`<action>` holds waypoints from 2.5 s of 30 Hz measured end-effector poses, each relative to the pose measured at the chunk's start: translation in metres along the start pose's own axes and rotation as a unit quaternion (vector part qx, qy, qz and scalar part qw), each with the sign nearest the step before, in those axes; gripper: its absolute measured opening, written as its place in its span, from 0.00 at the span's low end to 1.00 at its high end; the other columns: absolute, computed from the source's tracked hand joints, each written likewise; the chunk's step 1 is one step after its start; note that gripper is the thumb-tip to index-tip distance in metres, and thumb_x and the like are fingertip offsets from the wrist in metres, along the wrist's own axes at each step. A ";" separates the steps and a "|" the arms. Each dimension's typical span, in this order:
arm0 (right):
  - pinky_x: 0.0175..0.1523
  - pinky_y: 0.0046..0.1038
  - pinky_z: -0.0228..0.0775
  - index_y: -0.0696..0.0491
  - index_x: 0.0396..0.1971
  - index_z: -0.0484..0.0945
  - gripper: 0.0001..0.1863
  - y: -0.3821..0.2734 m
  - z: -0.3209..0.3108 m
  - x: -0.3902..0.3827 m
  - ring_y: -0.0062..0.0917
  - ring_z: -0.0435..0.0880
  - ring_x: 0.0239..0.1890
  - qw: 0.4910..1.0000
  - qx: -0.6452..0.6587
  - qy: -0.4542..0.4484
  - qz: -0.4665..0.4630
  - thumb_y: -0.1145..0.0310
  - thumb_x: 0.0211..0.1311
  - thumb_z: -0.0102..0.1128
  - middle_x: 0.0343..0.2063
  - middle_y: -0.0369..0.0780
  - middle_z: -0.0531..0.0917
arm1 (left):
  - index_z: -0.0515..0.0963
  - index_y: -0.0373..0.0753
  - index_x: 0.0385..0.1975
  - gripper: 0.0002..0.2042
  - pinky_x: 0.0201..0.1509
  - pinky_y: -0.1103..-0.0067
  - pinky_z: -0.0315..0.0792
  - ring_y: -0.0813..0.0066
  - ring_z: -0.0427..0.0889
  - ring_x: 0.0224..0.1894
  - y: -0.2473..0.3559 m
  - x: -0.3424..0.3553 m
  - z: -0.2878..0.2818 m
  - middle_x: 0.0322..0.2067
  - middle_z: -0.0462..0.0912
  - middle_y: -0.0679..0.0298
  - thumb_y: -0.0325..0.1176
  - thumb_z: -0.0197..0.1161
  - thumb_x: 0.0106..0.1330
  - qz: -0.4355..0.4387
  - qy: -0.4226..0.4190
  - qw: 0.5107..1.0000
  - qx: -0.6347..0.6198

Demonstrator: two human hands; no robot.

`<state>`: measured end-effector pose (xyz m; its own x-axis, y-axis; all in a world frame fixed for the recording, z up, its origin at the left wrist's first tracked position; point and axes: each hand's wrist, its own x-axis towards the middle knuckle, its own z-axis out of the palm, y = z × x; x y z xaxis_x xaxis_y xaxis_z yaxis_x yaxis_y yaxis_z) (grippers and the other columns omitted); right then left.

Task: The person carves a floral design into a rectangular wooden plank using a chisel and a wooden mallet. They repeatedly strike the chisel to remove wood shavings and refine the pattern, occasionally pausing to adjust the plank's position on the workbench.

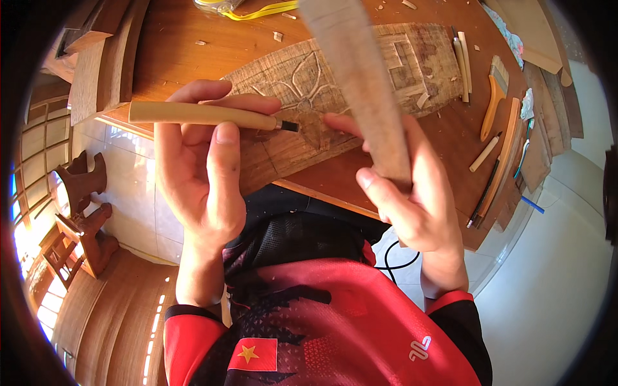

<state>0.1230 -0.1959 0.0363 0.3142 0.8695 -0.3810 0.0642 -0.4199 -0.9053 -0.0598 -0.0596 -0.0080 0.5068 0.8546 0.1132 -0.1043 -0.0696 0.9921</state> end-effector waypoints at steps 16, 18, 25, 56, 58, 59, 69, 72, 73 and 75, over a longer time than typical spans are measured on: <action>0.24 0.22 0.67 0.61 0.52 0.71 0.17 0.003 0.002 0.022 0.16 0.76 0.21 0.972 -0.158 0.066 -0.162 0.80 0.63 0.57 0.41 0.42 0.87 | 0.64 0.27 0.59 0.15 0.56 0.74 0.77 0.68 0.85 0.46 0.000 -0.002 0.003 0.45 0.85 0.46 0.25 0.51 0.77 0.005 -0.012 1.000 0.011; 0.27 0.28 0.72 0.61 0.50 0.73 0.18 0.000 0.001 0.022 0.25 0.81 0.22 0.953 -0.228 0.065 -0.189 0.78 0.59 0.60 0.37 0.44 0.87 | 0.64 0.27 0.59 0.15 0.56 0.74 0.76 0.68 0.85 0.46 0.001 -0.003 0.004 0.45 0.85 0.47 0.24 0.52 0.77 -0.002 -0.008 1.000 0.009; 0.32 0.42 0.77 0.60 0.51 0.74 0.23 -0.011 0.006 0.022 0.48 0.86 0.28 0.906 -0.342 0.027 -0.248 0.70 0.55 0.67 0.28 0.51 0.83 | 0.66 0.26 0.63 0.18 0.61 0.76 0.71 0.69 0.82 0.51 -0.005 -0.011 -0.004 0.49 0.82 0.54 0.27 0.52 0.77 0.015 0.020 0.998 0.058; 0.45 0.48 0.72 0.61 0.50 0.70 0.20 -0.006 -0.010 0.023 0.52 0.83 0.42 0.944 -0.236 -0.018 -0.228 0.65 0.65 0.63 0.36 0.56 0.81 | 0.66 0.29 0.56 0.11 0.51 0.74 0.79 0.67 0.85 0.41 0.006 -0.005 0.008 0.40 0.85 0.48 0.25 0.49 0.78 0.052 -0.003 0.998 0.019; 0.44 0.46 0.72 0.61 0.49 0.70 0.20 -0.007 -0.013 0.022 0.51 0.83 0.40 0.957 -0.206 -0.019 -0.202 0.65 0.66 0.63 0.35 0.55 0.81 | 0.66 0.29 0.56 0.11 0.51 0.74 0.79 0.67 0.85 0.41 0.006 -0.007 0.006 0.40 0.85 0.49 0.25 0.49 0.78 0.054 -0.007 0.998 0.029; 0.44 0.46 0.72 0.62 0.49 0.70 0.20 -0.008 -0.015 0.020 0.51 0.83 0.40 0.963 -0.183 -0.014 -0.195 0.65 0.66 0.63 0.35 0.55 0.81 | 0.66 0.30 0.56 0.11 0.52 0.74 0.77 0.68 0.85 0.41 0.007 -0.008 0.007 0.40 0.85 0.49 0.25 0.49 0.79 0.043 -0.003 0.999 0.017; 0.38 0.45 0.73 0.64 0.50 0.70 0.20 -0.009 -0.017 -0.002 0.50 0.84 0.30 0.972 -0.141 -0.093 -0.164 0.63 0.68 0.59 0.28 0.59 0.82 | 0.66 0.30 0.55 0.11 0.52 0.76 0.76 0.70 0.84 0.40 0.007 -0.008 0.013 0.39 0.84 0.50 0.26 0.49 0.79 0.051 0.008 0.998 0.022; 0.30 0.40 0.74 0.63 0.52 0.69 0.20 -0.017 -0.011 -0.009 0.39 0.84 0.23 0.989 -0.057 -0.082 -0.106 0.62 0.71 0.57 0.23 0.54 0.81 | 0.66 0.30 0.55 0.11 0.51 0.76 0.77 0.71 0.84 0.39 0.006 -0.007 0.010 0.39 0.84 0.50 0.27 0.49 0.80 0.051 0.010 0.998 0.030; 0.27 0.38 0.73 0.63 0.52 0.68 0.20 -0.010 -0.009 -0.003 0.35 0.83 0.20 0.991 -0.025 -0.090 -0.098 0.62 0.72 0.57 0.22 0.51 0.80 | 0.66 0.30 0.55 0.11 0.51 0.76 0.77 0.71 0.84 0.39 0.005 -0.008 0.010 0.39 0.84 0.50 0.27 0.49 0.80 0.051 0.011 0.998 0.033; 0.20 0.33 0.70 0.61 0.54 0.67 0.20 0.002 -0.008 0.008 0.26 0.79 0.16 0.991 0.036 -0.100 -0.081 0.61 0.74 0.56 0.20 0.45 0.78 | 0.66 0.30 0.55 0.10 0.51 0.76 0.77 0.71 0.84 0.39 0.004 -0.008 0.012 0.39 0.84 0.51 0.27 0.49 0.80 0.048 0.013 0.998 0.031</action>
<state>0.1336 -0.1926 0.0329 0.1107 0.9612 -0.2525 0.0284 -0.2570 -0.9660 -0.0541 -0.0724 -0.0041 0.4741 0.8556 0.2079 -0.0981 -0.1833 0.9781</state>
